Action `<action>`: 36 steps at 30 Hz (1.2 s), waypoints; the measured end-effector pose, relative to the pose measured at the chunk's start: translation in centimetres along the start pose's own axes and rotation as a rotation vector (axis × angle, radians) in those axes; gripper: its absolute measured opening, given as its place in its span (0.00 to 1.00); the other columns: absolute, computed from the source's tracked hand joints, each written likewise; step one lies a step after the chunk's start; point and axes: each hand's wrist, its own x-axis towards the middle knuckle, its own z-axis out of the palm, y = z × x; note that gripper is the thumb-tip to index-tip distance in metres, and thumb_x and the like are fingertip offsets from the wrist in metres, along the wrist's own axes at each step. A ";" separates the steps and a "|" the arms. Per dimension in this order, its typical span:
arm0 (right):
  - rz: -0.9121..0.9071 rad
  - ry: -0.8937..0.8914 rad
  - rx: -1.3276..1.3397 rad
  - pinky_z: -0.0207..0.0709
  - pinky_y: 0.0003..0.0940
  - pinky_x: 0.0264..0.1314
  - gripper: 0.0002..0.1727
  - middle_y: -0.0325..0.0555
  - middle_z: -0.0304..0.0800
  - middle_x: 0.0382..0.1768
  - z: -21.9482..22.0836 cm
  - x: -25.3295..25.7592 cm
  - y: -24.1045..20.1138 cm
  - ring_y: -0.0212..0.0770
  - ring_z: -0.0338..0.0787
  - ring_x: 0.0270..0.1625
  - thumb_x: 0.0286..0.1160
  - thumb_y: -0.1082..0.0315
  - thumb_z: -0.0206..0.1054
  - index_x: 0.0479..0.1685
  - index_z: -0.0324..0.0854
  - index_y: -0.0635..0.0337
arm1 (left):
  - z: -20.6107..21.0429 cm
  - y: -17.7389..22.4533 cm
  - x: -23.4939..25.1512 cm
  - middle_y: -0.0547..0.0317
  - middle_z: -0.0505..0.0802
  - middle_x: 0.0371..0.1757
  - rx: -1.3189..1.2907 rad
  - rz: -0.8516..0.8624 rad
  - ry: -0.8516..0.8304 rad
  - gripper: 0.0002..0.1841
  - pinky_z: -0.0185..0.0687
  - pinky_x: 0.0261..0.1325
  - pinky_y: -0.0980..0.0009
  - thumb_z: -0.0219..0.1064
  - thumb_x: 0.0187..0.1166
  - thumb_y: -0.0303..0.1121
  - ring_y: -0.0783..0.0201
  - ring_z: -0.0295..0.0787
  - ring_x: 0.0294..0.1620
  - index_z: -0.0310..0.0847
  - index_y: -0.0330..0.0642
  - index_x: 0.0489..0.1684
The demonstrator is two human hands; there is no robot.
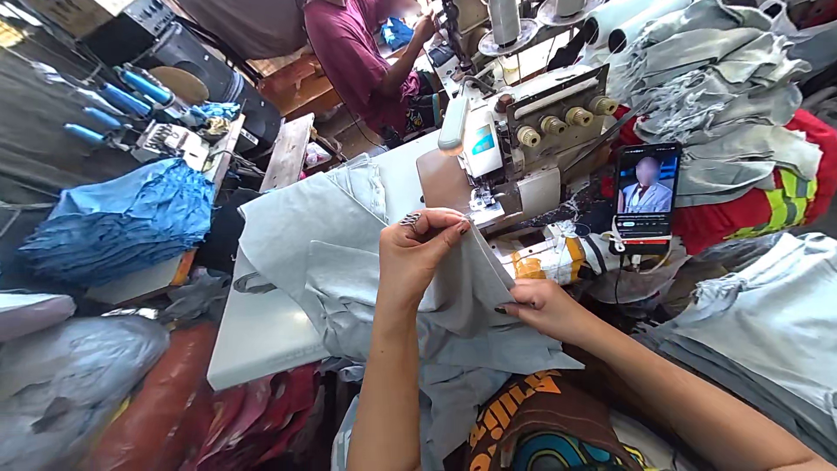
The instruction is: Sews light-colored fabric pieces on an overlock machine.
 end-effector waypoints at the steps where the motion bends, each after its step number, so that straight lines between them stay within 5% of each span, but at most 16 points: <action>1: -0.015 -0.008 0.029 0.80 0.22 0.51 0.13 0.48 0.92 0.37 -0.2 -0.3 -0.4 0.28 0.89 0.45 0.80 0.65 0.67 0.33 0.91 0.65 | -0.1 0.4 0.2 0.58 0.97 0.47 -0.027 0.017 -0.005 0.09 0.93 0.51 0.72 0.76 0.67 0.16 0.68 0.95 0.45 0.93 0.37 0.40; 6: -0.038 -0.037 0.218 0.79 0.14 0.53 0.12 0.44 0.92 0.38 -1.2 -1.8 -2.2 0.21 0.87 0.46 0.81 0.67 0.68 0.37 0.91 0.67 | -0.1 0.7 2.9 0.65 0.97 0.43 -0.026 0.071 0.007 0.09 0.92 0.50 0.74 0.76 0.68 0.18 0.72 0.95 0.43 0.91 0.41 0.41; 10: 0.190 -0.014 0.208 0.77 0.15 0.46 0.13 0.40 0.91 0.34 -0.6 -3.2 0.8 0.19 0.84 0.40 0.80 0.63 0.68 0.35 0.91 0.64 | 2.3 -5.1 5.2 0.57 0.95 0.41 0.100 -0.008 -0.045 0.12 0.93 0.47 0.71 0.78 0.63 0.17 0.70 0.93 0.38 0.87 0.33 0.43; 13: 0.344 0.018 0.248 0.77 0.16 0.41 0.13 0.37 0.89 0.32 0.0 -4.3 2.9 0.18 0.83 0.36 0.79 0.63 0.68 0.34 0.90 0.63 | 3.7 -8.6 3.7 0.57 0.91 0.41 0.307 0.056 -0.073 0.11 0.85 0.40 0.75 0.78 0.66 0.20 0.71 0.87 0.35 0.85 0.37 0.43; 17: 0.423 0.053 0.339 0.83 0.17 0.46 0.10 0.38 0.93 0.39 0.4 -4.9 3.5 0.19 0.88 0.40 0.77 0.65 0.69 0.40 0.91 0.63 | 4.8 -9.4 1.9 0.45 0.91 0.52 0.762 0.303 0.044 0.05 0.80 0.66 0.55 0.76 0.75 0.30 0.50 0.86 0.59 0.93 0.38 0.39; 19: 0.426 -0.006 0.364 0.86 0.22 0.54 0.09 0.41 0.94 0.44 0.6 -4.6 3.6 0.23 0.91 0.46 0.74 0.68 0.72 0.45 0.91 0.64 | 6.0 -9.1 0.3 0.45 0.91 0.57 0.968 0.298 0.118 0.07 0.75 0.70 0.50 0.71 0.81 0.32 0.46 0.84 0.64 0.95 0.41 0.45; 22: 0.364 -0.089 0.289 0.82 0.29 0.53 0.09 0.47 0.91 0.38 1.3 -4.9 4.2 0.31 0.88 0.45 0.71 0.68 0.73 0.35 0.90 0.67 | 8.4 -9.1 -2.4 0.51 0.93 0.63 1.178 0.232 0.167 0.14 0.75 0.71 0.50 0.65 0.81 0.25 0.49 0.86 0.67 0.93 0.44 0.59; 29: 0.339 -0.111 0.297 0.78 0.24 0.55 0.08 0.43 0.92 0.36 1.3 -6.5 4.4 0.28 0.87 0.47 0.70 0.67 0.73 0.32 0.93 0.63 | 9.3 -8.7 -2.9 0.52 0.94 0.59 1.119 0.201 0.205 0.15 0.81 0.67 0.58 0.66 0.80 0.23 0.52 0.89 0.65 0.93 0.45 0.59; 36: 0.319 -0.041 0.346 0.79 0.19 0.57 0.10 0.40 0.93 0.39 0.6 -6.3 4.3 0.23 0.87 0.50 0.73 0.65 0.72 0.34 0.93 0.63 | 9.1 -8.9 -2.1 0.53 0.93 0.66 1.146 0.213 0.154 0.16 0.83 0.67 0.58 0.65 0.80 0.24 0.54 0.88 0.69 0.93 0.47 0.61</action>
